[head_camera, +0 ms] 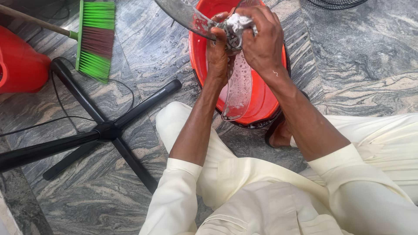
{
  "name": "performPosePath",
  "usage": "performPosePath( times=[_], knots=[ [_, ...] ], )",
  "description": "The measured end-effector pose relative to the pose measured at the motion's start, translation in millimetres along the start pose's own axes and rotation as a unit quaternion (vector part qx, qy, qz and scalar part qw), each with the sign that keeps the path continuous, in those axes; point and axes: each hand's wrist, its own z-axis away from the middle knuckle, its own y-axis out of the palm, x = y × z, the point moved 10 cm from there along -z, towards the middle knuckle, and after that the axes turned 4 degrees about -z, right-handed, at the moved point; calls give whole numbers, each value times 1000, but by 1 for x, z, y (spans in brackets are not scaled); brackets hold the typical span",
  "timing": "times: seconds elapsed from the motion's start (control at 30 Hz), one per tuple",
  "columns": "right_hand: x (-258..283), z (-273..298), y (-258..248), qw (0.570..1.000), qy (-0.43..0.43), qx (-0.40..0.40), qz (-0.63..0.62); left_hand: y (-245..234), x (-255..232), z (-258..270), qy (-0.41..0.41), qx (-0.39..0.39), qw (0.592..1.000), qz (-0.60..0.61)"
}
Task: The person scrubs a transparent plastic fan blade with a soapy cloth over a red bucket. The person repeatedly rubs the blade's surface and edges with the cloth, occasionally dipping the cloth into the bucket.
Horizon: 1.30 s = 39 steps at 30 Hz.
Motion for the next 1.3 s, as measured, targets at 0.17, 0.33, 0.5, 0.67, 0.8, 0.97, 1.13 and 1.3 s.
performPosePath(
  times=[0.17, 0.33, 0.5, 0.67, 0.8, 0.97, 1.13, 1.3],
  knots=[
    [33, 16, 1, 988, -151, 36, -24, -10, 4, -6, -33, -19, 995, 93],
    [13, -7, -12, 998, 14, -27, -53, -3, 14, -2, -22, 29, 997, 66],
    [48, 14, -3, 992, -119, -21, -23, -11, 26, -12, -43, -1, 996, 77],
    [21, 8, -9, 998, -54, -21, -40, -1, 11, -10, -19, 27, 994, 105],
    [-1, -7, -22, 998, 28, -57, -20, 9, 23, -3, -43, 27, 997, 54],
    [61, 23, -9, 988, -152, -7, -26, -12, 16, -9, -41, 5, 995, 95],
    [12, 9, -25, 996, 20, -75, -44, -7, 35, -13, -8, 16, 1000, 22],
    [31, 20, -13, 993, -101, -30, -60, -15, 38, -18, -28, -8, 997, 65]
  ],
)
